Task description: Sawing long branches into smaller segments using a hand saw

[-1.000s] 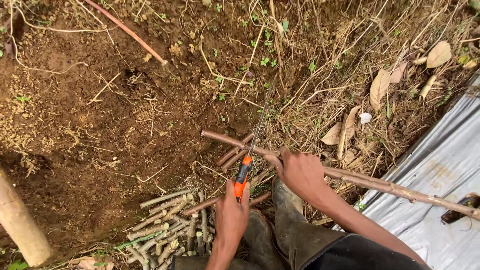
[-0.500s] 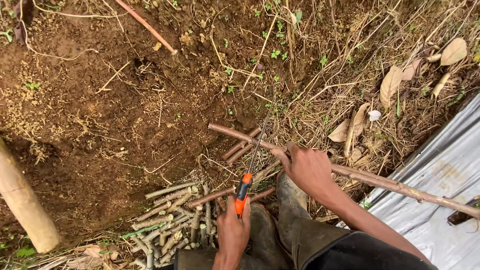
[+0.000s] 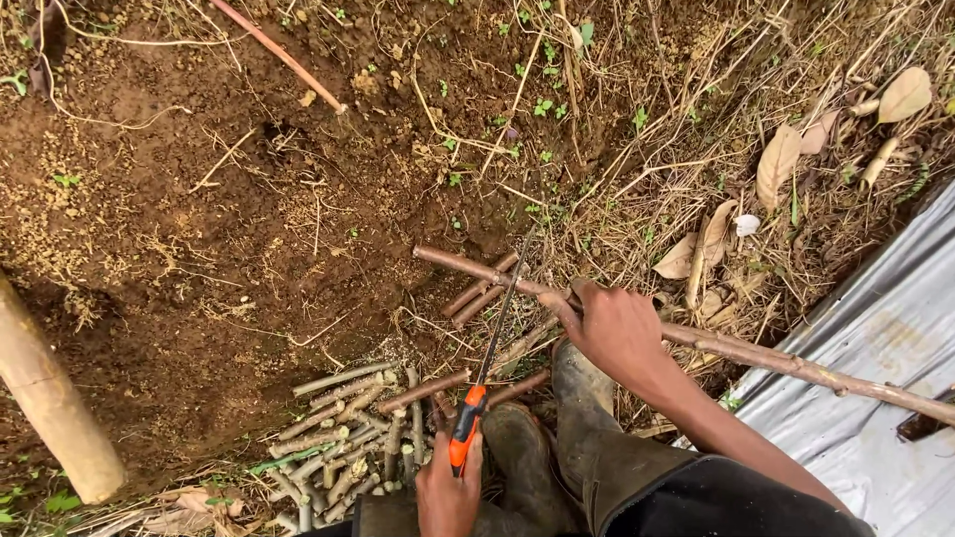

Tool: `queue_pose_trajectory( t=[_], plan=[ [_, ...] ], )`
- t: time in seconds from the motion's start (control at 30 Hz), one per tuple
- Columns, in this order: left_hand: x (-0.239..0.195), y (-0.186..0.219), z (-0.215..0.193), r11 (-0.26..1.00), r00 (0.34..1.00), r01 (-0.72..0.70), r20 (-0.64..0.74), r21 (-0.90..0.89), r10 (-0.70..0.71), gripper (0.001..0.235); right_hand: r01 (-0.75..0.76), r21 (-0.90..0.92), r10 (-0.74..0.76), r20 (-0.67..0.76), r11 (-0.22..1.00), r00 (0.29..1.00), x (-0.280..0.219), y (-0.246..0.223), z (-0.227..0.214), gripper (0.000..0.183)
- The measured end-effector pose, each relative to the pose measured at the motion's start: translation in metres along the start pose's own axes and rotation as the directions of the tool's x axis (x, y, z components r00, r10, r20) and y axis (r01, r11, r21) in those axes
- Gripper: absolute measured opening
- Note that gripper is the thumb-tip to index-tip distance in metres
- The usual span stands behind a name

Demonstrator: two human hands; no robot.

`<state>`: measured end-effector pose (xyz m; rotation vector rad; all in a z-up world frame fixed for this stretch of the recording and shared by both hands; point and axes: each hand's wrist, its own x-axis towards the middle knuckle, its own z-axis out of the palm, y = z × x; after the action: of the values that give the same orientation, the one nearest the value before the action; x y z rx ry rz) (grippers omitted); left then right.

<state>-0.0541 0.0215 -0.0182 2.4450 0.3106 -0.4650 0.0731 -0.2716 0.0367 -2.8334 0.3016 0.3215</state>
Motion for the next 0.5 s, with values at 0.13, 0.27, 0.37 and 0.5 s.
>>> queue_pose_trajectory(
  t=[0.13,0.27,0.37,0.5],
  plan=[
    [0.034,0.052,-0.003,0.993,0.959,0.113,0.257,0.028,-0.117,0.033,0.033,-0.036,-0.035,-0.053,0.999,0.998,-0.004,-0.010,-0.009,0.064],
    [0.071,0.096,0.009,0.950,0.952,-0.284,0.081,-0.133,0.296,0.023,0.014,-0.036,-0.017,-0.068,0.999,0.998,-0.008,-0.009,-0.009,0.060],
    [0.072,0.089,0.009,0.948,0.948,-0.304,0.068,-0.097,0.311,0.024,-0.003,0.019,0.003,-0.020,1.000,1.000,-0.002,-0.004,-0.012,0.057],
    [0.033,0.052,-0.007,0.990,0.952,0.126,0.290,-0.070,-0.100,0.022,0.032,0.062,-0.030,-0.032,0.998,0.999,-0.001,-0.002,-0.011,0.058]
  ],
)
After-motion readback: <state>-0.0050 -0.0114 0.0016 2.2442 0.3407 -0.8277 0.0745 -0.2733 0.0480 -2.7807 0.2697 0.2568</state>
